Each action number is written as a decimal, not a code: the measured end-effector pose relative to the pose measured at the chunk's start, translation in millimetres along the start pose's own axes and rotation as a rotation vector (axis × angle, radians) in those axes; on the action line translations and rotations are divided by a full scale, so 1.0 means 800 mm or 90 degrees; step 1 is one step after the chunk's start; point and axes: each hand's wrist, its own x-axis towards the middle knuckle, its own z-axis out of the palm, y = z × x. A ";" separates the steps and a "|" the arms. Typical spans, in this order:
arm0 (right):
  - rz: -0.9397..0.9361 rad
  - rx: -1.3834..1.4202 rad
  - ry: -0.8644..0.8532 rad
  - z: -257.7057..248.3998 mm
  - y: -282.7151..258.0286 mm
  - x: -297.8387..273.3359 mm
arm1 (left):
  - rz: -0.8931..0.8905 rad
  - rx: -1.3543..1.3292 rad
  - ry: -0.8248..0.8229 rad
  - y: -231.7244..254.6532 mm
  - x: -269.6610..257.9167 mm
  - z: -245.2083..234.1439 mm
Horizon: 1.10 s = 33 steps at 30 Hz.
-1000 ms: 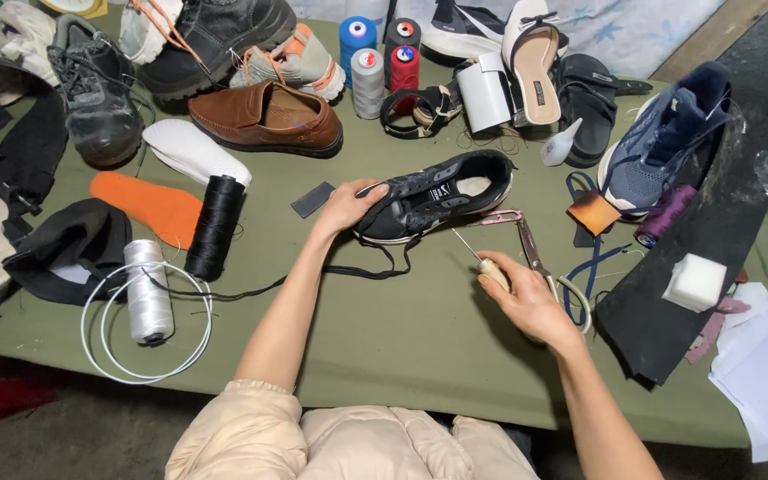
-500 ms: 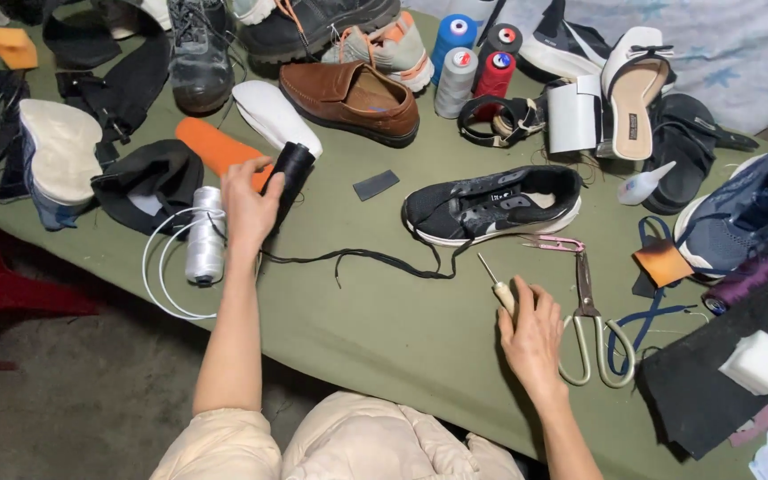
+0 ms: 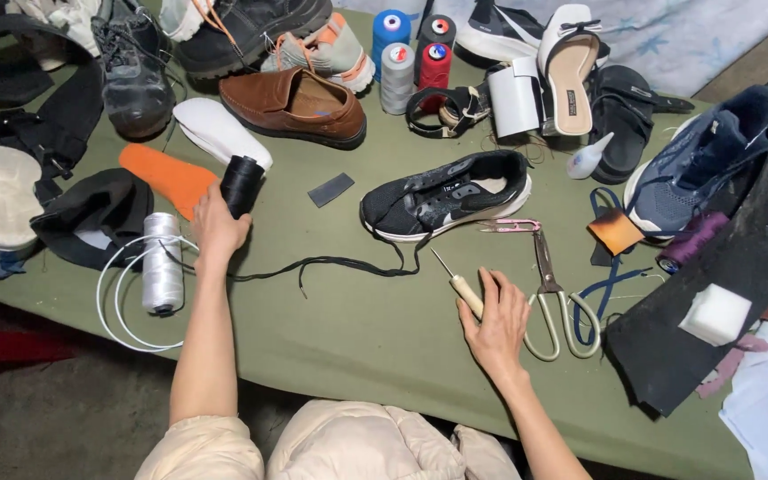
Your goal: The person repairs a black and white sneaker by hand-stitching the sole. They use a wooden awl to puncture holes along the shoe's edge, then thread a white cord through the holes using a needle. The person pulls the thread tight to secure the sole and trims the excess cord with scissors.
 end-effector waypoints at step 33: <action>-0.008 -0.009 0.063 0.009 0.004 -0.004 | 0.125 0.103 -0.168 0.007 0.031 -0.012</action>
